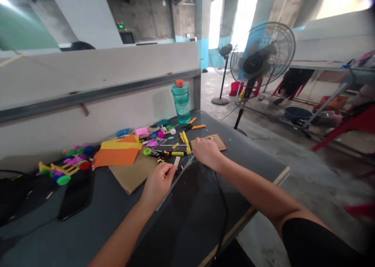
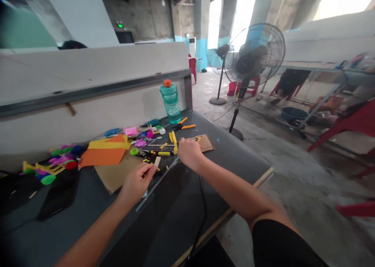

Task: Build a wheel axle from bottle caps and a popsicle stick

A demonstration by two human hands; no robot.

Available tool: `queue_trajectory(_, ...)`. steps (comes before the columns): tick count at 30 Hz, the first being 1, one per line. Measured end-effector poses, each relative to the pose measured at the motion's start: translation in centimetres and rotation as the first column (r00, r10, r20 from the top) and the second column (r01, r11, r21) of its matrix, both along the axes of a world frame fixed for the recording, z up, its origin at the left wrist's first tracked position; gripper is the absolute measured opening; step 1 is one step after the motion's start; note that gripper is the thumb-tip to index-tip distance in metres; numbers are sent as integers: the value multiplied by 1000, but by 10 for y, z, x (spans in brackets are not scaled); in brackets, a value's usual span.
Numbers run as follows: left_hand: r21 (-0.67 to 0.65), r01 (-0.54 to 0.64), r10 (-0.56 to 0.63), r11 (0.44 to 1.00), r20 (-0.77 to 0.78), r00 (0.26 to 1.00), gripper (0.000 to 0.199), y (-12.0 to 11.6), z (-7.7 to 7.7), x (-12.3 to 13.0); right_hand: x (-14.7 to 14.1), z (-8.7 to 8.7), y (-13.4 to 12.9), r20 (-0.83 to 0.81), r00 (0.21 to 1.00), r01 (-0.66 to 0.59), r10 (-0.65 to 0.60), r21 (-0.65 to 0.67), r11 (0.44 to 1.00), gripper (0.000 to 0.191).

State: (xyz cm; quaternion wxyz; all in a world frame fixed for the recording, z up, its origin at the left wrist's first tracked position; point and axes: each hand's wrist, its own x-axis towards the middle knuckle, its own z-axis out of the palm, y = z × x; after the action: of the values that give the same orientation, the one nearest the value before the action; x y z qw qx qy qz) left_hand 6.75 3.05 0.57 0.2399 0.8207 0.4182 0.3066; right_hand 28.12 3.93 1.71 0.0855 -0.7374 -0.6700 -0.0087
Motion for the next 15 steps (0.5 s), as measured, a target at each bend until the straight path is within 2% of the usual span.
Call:
queue_trajectory(3, -181, 8, -5, 983, 22, 1000, 33, 11, 5, 29, 9, -5, 1, -92, 996, -11, 16, 57, 998, 23)
queue_trajectory(6, -377, -10, 42, 926, 76, 996, 40, 17, 6, 49, 20, -9, 2, -195, 979, -35, 61, 131, 991, 23)
queue_trajectory(7, -429, -1, 40, 903, 81, 996, 41, 19, 7, 52, 23, -11, 3, -244, 965, -55, 97, 173, 983, 24)
queue_trajectory(10, -554, 27, 34, 832, 100, 994, 44, 23, 7, 56, 32, -16, 10, -438, 852, -112, 286, 381, 918, 26)
queue_trajectory(12, -623, 41, 35, 781, 108, 994, 44, 26, 6, 56, 39, -18, 14, -456, 810, -149, 369, 448, 882, 26)
queue_trajectory(15, -683, 51, 35, 728, 112, 993, 43, 29, 5, 58, 50, -17, 18, -408, 796, -238, 447, 469, 851, 29)
